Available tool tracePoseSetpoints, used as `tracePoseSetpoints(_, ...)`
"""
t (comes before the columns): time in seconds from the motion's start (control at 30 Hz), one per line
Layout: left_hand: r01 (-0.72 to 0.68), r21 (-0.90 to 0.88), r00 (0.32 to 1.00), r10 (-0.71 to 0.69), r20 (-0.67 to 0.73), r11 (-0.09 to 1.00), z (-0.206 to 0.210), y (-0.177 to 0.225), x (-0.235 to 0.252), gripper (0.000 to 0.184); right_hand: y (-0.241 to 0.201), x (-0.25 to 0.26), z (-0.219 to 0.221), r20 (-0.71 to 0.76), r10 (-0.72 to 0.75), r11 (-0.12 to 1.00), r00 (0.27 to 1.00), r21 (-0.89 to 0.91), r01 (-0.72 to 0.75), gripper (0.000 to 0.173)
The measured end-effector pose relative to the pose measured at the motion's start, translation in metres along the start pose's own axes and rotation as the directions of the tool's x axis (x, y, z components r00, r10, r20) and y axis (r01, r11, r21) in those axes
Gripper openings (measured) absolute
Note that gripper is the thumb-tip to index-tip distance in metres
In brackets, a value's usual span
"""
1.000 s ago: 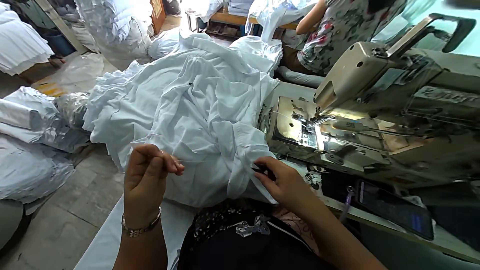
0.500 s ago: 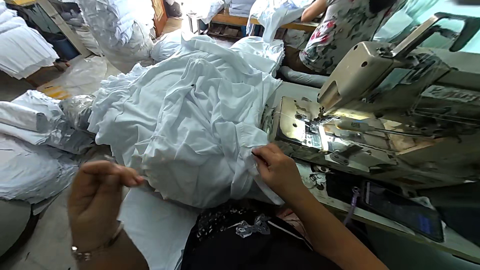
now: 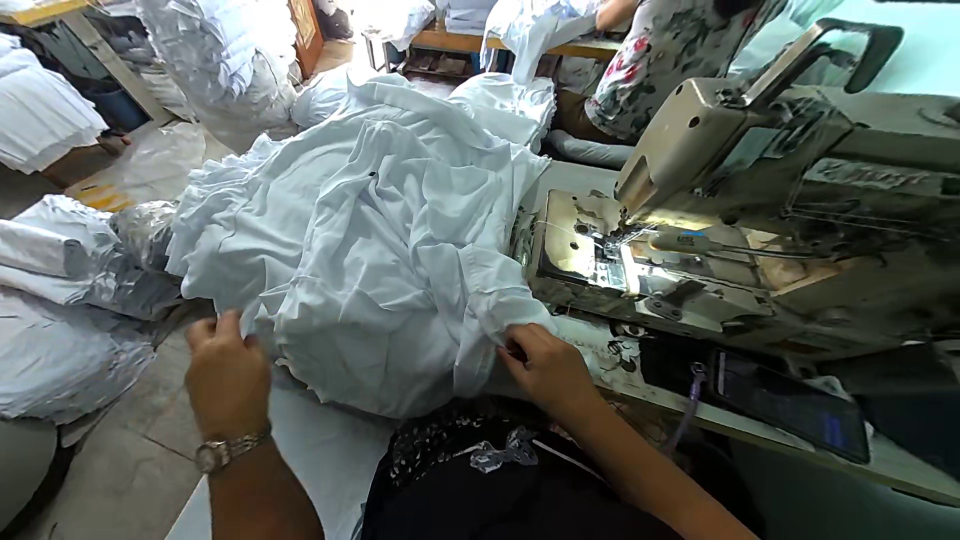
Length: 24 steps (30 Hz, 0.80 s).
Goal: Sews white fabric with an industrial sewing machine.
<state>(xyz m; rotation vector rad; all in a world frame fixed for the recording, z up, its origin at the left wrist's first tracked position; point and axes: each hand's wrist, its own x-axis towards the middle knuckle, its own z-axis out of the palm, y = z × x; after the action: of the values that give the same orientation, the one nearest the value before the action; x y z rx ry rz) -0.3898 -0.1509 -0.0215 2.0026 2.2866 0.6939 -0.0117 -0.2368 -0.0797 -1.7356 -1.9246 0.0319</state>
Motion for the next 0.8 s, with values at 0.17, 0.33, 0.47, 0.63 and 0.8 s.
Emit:
tracePoseSetpoints(0.17, -0.627, -0.327, 0.77, 0.626, -0.124, 0.707, 0.052, 0.113, -0.015, 0.028, 0.003, -0.002, -0.015, -0.042, 0.036, 0.993, 0.998, 0.113, -0.031, 0.017)
tracePoseSetpoints(0.33, -0.759, -0.497, 0.528, 0.844, -0.094, 0.42, 0.116, 0.197, 0.0, 0.022, 0.013, -0.005, -0.035, -0.079, 0.081, 0.987, 0.994, 0.145, -0.069, 0.027)
tracePoseSetpoints(0.47, -0.748, -0.585, 0.413, 0.91, -0.041, 0.313, 0.086, 0.232, 0.025, 0.013, 0.03, -0.012, -0.054, -0.087, 0.165, 0.963, 0.983, 0.23, -0.141, 0.025)
tracePoseSetpoints(0.63, -0.782, -0.603, 0.29, 0.948, -0.129, 0.157, 0.074, 0.289, 0.044, 0.012, 0.045, -0.011, -0.079, 0.278, 0.383, 0.294, 0.881, 0.868, -0.401, 0.015)
tracePoseSetpoints(0.8, -0.787, -0.595, 0.277, 0.955, -0.107, 0.161, 0.128, 0.344, 0.042, 0.029, 0.073, -0.008, -0.069, 0.276, 0.556, 0.141, 0.784, 0.898, -0.416, 0.022)
